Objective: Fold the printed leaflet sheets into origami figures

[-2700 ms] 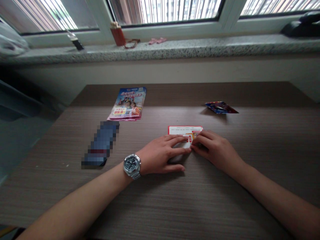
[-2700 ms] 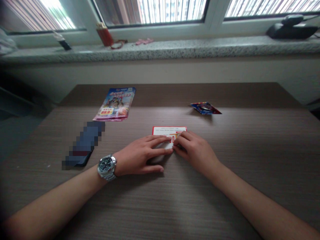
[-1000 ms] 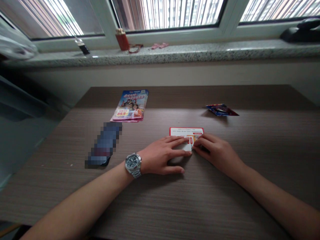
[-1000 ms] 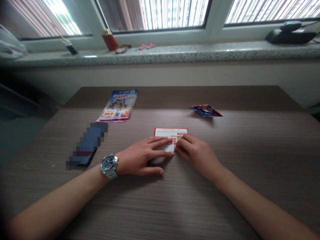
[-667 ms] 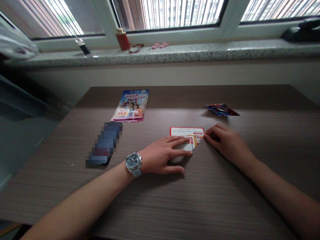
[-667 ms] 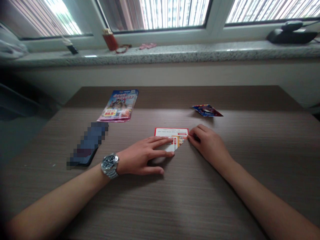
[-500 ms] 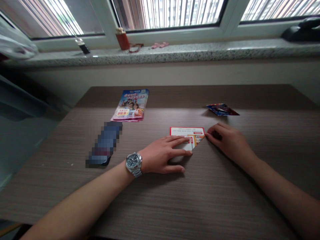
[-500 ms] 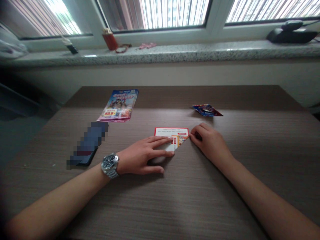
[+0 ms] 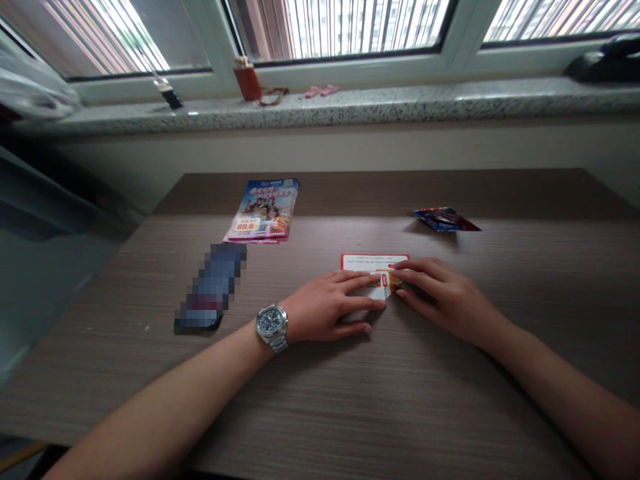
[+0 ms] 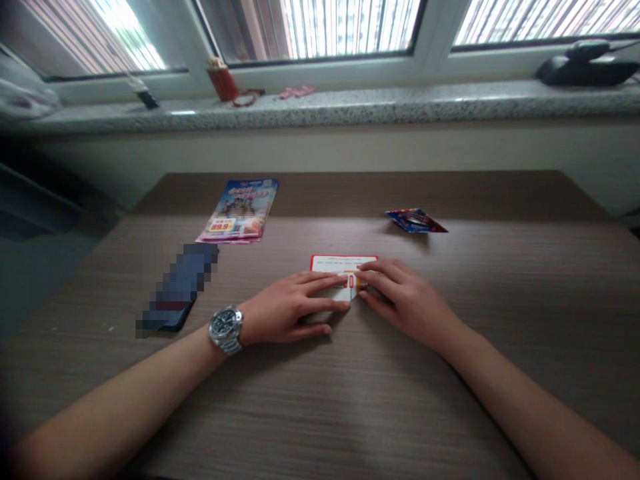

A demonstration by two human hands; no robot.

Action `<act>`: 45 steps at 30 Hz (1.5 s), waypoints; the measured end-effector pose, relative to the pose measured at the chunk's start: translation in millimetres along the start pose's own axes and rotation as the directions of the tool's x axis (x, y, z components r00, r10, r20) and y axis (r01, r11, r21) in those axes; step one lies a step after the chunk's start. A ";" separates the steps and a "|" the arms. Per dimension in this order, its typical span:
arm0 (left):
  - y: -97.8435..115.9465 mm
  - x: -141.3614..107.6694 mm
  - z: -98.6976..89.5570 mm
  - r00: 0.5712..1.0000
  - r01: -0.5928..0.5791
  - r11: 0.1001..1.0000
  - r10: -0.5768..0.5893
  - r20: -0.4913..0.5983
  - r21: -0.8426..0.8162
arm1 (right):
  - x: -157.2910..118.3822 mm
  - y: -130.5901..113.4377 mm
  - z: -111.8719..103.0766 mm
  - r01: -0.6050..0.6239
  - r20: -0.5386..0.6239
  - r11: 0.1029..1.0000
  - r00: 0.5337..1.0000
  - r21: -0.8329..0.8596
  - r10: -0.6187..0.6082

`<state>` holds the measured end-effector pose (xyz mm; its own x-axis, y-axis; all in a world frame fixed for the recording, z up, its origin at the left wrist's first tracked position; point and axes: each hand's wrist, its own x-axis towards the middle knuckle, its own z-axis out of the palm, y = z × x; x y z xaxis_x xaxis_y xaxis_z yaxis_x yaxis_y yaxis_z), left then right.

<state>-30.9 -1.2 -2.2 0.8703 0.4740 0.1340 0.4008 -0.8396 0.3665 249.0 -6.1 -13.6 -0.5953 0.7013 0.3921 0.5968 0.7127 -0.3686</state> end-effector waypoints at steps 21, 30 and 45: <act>-2.2 0.2 1.2 0.999 -0.034 0.999 0.034 -0.025 0.027 | -5.5 -2.0 2.9 0.081 0.152 0.997 0.985 0.005 -0.081; -5.5 0.2 2.6 0.995 -0.083 0.995 0.085 -0.047 0.048 | -7.1 -1.1 3.0 0.087 0.162 0.996 0.983 0.025 -0.090; -12.1 0.1 1.5 0.990 -0.101 0.982 0.115 -0.085 0.161 | -6.3 -1.2 1.6 0.125 0.189 0.992 0.974 0.017 -0.126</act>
<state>-35.3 8.6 -8.0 0.8832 0.3949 0.2532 0.3521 -0.9147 0.1984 251.2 -11.3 -16.9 -0.7563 0.5962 0.2693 0.5085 0.7947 -0.3315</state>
